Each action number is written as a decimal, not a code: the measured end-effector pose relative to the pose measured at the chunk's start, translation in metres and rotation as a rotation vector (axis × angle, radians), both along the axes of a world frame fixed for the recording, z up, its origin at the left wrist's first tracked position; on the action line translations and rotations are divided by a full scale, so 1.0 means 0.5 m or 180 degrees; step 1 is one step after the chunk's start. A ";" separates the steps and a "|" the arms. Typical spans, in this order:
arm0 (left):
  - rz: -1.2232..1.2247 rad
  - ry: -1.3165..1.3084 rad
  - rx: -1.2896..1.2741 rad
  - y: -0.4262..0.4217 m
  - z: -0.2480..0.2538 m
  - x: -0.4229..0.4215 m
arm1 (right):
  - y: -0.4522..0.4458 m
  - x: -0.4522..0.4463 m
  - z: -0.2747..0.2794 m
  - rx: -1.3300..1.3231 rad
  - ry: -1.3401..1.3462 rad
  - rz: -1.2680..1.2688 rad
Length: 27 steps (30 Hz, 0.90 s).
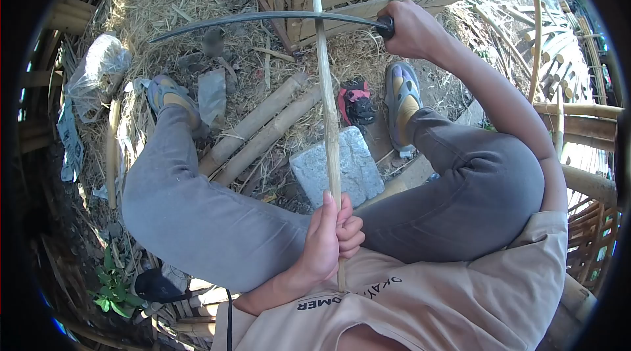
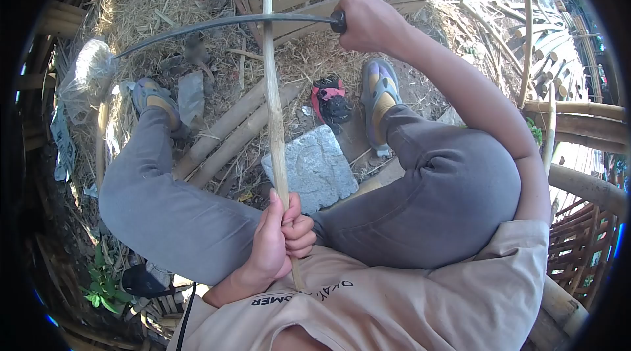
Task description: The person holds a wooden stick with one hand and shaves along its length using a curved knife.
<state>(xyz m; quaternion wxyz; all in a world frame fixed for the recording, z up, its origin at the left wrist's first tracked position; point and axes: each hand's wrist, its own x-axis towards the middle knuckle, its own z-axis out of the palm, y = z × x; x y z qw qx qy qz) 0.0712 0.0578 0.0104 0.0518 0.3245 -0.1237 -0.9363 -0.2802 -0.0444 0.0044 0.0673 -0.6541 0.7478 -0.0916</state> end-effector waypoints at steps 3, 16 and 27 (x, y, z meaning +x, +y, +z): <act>-0.0040 -0.0001 -0.0034 0.000 -0.001 -0.001 | 0.013 -0.011 -0.004 -0.0004 -0.0003 -0.0098; 0.0042 -0.0315 -0.0499 0.016 -0.005 -0.009 | 0.015 0.079 0.077 0.0576 0.0275 0.0348; 0.0046 -0.0275 -0.0495 0.017 -0.001 -0.007 | 0.006 -0.011 0.007 -0.0216 0.0178 0.0047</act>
